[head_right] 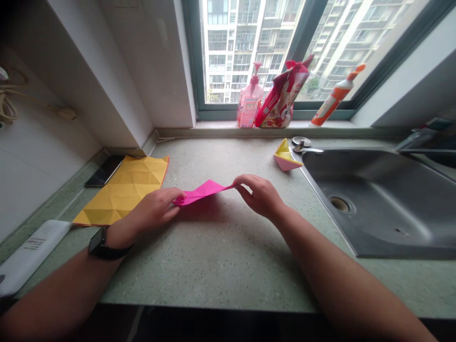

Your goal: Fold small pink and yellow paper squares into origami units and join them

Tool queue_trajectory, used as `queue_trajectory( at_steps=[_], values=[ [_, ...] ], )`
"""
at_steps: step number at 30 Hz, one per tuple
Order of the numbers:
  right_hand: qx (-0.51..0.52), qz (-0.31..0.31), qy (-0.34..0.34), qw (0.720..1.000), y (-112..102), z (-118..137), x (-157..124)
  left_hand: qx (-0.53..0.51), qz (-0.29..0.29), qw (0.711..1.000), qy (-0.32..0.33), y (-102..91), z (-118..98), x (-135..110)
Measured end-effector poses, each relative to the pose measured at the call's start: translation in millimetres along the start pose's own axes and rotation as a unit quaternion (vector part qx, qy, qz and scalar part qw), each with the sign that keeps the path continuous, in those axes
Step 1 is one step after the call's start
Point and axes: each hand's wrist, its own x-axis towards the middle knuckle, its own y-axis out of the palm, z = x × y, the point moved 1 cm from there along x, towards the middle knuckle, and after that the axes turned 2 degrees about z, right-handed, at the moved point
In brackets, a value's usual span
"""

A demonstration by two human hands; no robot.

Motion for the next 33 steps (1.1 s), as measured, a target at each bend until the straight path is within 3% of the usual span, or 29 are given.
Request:
queue_trajectory(
  at_steps=[5,10,13,16,19,23,29,33],
  values=[
    [0.024,-0.142,0.000,0.990,-9,19,-3,-0.060,-0.114,0.992,-0.010,-4.4,-7,-2],
    [0.084,-0.203,0.040,0.975,-10,12,-1,-0.163,-0.165,0.969,-0.085,-5.9,-9,0],
    [0.120,-0.220,0.072,0.965,-2,-3,1,-0.281,-0.162,0.928,-0.184,2.4,-3,7],
    [0.130,-0.224,0.079,0.963,6,-11,2,-0.359,-0.113,0.884,-0.276,13.1,4,12],
    [0.102,-0.184,0.051,0.976,9,-7,1,-0.293,-0.096,0.907,-0.289,15.2,5,12],
    [0.033,-0.076,-0.014,0.996,13,3,0,-0.213,-0.040,0.953,-0.213,10.4,-4,9],
    [0.009,0.066,-0.097,0.993,28,17,-5,-0.249,0.091,0.957,-0.117,10.5,-22,6],
    [0.003,0.118,-0.112,0.987,45,36,-12,-0.255,0.118,0.959,-0.021,12.9,-42,4]
  ],
)
